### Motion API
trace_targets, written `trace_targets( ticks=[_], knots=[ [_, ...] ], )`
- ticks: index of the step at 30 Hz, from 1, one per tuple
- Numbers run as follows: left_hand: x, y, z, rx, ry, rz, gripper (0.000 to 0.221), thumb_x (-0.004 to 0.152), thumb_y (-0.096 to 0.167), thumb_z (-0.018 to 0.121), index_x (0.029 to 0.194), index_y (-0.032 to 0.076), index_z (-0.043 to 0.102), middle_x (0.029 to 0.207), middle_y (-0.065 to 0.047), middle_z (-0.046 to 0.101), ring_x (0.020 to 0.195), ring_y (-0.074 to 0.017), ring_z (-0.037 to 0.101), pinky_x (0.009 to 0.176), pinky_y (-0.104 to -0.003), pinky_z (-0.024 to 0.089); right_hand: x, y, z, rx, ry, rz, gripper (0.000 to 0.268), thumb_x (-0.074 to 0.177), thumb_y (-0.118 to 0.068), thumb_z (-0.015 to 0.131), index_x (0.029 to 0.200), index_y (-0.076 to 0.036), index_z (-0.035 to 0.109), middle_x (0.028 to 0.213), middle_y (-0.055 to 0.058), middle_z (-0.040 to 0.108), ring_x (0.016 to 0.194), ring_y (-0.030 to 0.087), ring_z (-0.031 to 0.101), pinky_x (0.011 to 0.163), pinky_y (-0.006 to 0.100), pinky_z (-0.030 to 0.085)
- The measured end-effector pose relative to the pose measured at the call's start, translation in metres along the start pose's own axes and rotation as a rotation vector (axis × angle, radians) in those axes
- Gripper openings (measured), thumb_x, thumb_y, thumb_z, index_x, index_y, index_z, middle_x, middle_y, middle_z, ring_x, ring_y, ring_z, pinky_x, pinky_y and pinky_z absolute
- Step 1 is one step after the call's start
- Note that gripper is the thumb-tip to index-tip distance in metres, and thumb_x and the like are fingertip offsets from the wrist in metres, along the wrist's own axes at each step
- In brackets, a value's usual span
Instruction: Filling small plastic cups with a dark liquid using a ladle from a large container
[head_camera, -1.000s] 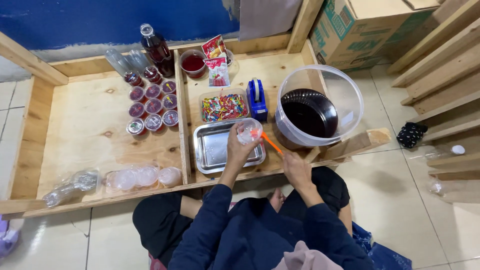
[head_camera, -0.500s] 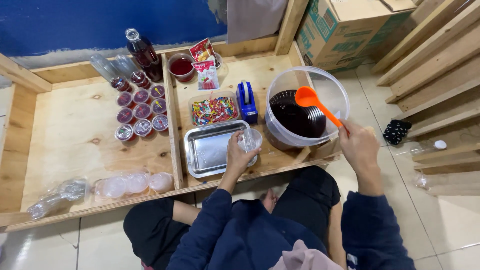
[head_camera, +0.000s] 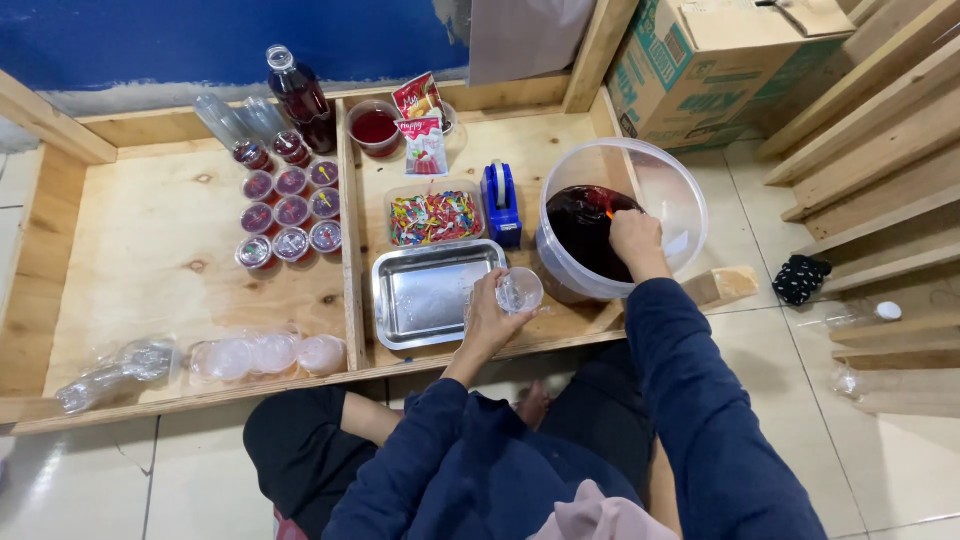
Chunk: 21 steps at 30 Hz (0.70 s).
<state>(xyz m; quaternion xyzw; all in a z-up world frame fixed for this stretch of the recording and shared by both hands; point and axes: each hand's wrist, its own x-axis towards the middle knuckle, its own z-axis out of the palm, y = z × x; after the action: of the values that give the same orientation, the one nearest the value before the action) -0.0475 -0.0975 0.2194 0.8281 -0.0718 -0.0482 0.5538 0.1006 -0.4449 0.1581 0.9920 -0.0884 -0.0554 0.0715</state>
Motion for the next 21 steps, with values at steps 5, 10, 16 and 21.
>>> trace_targets(
  ticks=[5,10,16,21],
  knots=[
    [0.001,-0.004,0.004,0.008,0.017,0.007,0.092,0.059,0.041,0.095,0.138,0.024,0.049,0.123,-0.018,0.056,0.118,-0.0459,0.058,0.102,-0.051,0.046,0.004,-0.012,0.008,0.144,-0.11,-0.046,0.026,0.089,-0.008,0.058,0.099,0.005,0.079,0.092,0.028,0.077,0.095,0.047,0.075,0.082,0.06,0.058],
    [0.002,-0.008,0.008,-0.011,0.002,-0.002,0.092,0.06,0.038,0.095,0.138,0.024,0.049,0.126,-0.019,0.056,0.12,-0.0451,0.058,0.104,-0.05,0.044,-0.033,-0.036,-0.051,0.142,-0.234,-0.105,0.029,0.09,-0.016,0.064,0.11,-0.002,0.08,0.105,0.026,0.078,0.106,0.046,0.073,0.09,0.059,0.056],
    [0.001,-0.012,0.015,-0.003,-0.007,0.036,0.093,0.06,0.042,0.095,0.139,0.024,0.048,0.126,-0.019,0.055,0.12,-0.0468,0.057,0.105,-0.051,0.044,-0.056,-0.033,-0.061,0.156,-0.433,-0.135,0.034,0.09,-0.033,0.069,0.119,-0.021,0.08,0.12,0.018,0.078,0.119,0.04,0.07,0.101,0.058,0.052],
    [-0.002,-0.009,0.016,-0.024,-0.009,0.041,0.091,0.062,0.044,0.094,0.137,0.022,0.049,0.122,-0.019,0.056,0.12,-0.0452,0.058,0.104,-0.048,0.044,-0.059,-0.012,-0.043,-0.087,-0.479,-0.094,0.028,0.084,-0.024,0.069,0.107,-0.022,0.084,0.105,0.014,0.081,0.106,0.034,0.076,0.092,0.056,0.056]
  ],
)
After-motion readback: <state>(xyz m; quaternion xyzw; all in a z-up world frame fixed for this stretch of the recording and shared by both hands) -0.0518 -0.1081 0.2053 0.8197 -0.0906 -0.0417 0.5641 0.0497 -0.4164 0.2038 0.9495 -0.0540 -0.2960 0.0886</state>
